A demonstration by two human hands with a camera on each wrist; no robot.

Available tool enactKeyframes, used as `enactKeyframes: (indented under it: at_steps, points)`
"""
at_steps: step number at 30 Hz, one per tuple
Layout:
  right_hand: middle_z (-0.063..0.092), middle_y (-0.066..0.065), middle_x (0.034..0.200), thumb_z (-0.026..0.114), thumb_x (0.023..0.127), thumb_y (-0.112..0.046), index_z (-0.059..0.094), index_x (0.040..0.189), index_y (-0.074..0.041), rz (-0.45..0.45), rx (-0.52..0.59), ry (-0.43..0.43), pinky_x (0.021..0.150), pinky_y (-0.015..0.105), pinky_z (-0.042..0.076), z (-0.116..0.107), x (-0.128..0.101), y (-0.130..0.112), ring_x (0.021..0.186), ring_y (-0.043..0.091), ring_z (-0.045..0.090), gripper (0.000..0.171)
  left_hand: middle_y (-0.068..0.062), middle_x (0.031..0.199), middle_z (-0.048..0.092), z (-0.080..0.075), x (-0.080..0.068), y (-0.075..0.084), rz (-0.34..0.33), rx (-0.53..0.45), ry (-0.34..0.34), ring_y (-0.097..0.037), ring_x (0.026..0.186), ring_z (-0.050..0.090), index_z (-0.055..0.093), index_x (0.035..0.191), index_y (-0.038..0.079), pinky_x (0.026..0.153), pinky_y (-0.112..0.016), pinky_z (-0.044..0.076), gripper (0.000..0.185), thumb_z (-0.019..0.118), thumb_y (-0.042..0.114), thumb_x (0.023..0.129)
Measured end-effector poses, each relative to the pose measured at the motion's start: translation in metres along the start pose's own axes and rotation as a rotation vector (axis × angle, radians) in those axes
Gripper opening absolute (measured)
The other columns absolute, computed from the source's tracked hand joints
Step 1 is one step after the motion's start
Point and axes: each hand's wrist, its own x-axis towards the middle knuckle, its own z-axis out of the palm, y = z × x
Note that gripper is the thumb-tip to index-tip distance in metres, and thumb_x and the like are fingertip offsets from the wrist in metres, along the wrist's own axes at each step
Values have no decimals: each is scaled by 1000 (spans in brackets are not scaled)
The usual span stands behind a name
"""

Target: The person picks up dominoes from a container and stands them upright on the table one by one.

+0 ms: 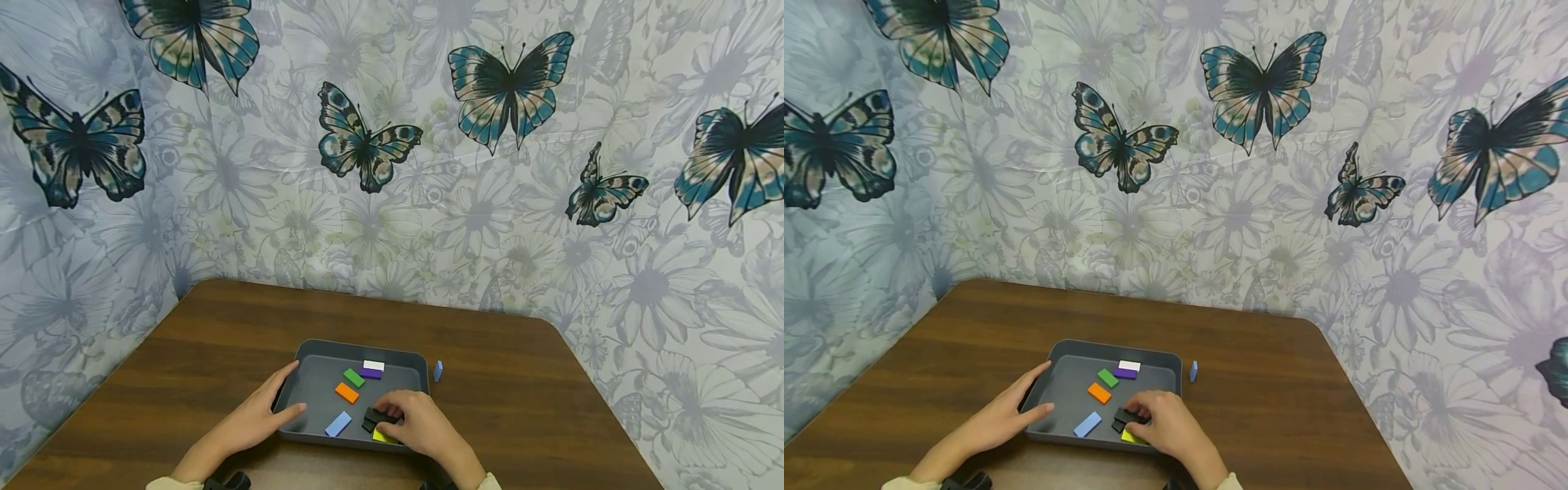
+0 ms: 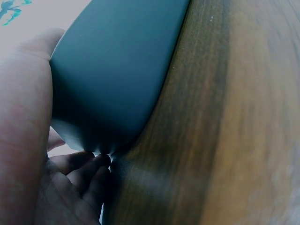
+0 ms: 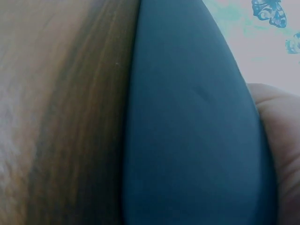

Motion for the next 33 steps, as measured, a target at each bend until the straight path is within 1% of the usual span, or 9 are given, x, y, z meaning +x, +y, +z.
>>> enactKeyframes:
  at_steps: [4, 9, 13, 22, 28, 30, 33]
  points:
    - [73, -10, 102, 82, 90, -20, 76, 109, -19, -23, 6, 16, 77, 19, 55, 1, -1, 2, 85, -3, 61, 19, -26, 167, 24, 0, 0, 0, -6, -5, -3, -51, 150, 28, 21, 165, 11, 112, -73, 30, 90, 67, 50, 98]
    - [73, -10, 105, 80, 92, -18, 75, 113, -19, -59, 22, 62, 79, 19, 56, 3, -3, 4, 88, -2, 63, 22, -26, 167, 23, 0, 0, 0, -12, -16, -10, -51, 151, 27, 21, 165, 10, 112, -73, 30, 90, 67, 50, 98]
    - [73, -8, 109, 80, 91, -14, 74, 116, -18, -107, 43, 108, 80, 20, 57, 4, -4, 5, 90, 0, 65, 25, -26, 167, 22, 0, 0, 0, -17, -19, -14, -51, 151, 27, 20, 165, 11, 112, -73, 30, 90, 67, 50, 98]
    - [71, -7, 111, 80, 90, -9, 72, 118, -17, -220, 59, 211, 78, 22, 58, 7, -4, 10, 88, 3, 65, 31, -26, 167, 22, -1, 0, 1, -20, -14, -15, -51, 151, 27, 20, 165, 11, 112, -73, 30, 90, 67, 50, 98]
    - [68, -5, 110, 78, 88, -4, 71, 125, -9, -290, 49, 264, 77, 21, 58, 8, -2, 12, 88, 4, 64, 37, -26, 167, 22, -1, 0, 2, -17, -10, -13, -51, 150, 27, 21, 165, 11, 112, -73, 30, 90, 67, 50, 99]
    - [67, -5, 110, 78, 88, -3, 71, 125, -8, -292, 56, 273, 76, 21, 58, 7, -2, 12, 88, 4, 64, 38, -26, 167, 23, -1, 0, 2, -15, -5, -11, -51, 150, 28, 21, 165, 10, 112, -73, 30, 90, 67, 50, 98]
    - [65, -6, 109, 78, 87, -2, 72, 123, -11, -283, 69, 287, 76, 21, 58, 5, -2, 10, 87, 4, 63, 37, -27, 167, 23, -1, 0, 2, -13, 3, -8, -51, 150, 28, 22, 164, 10, 112, -72, 30, 90, 67, 50, 98]
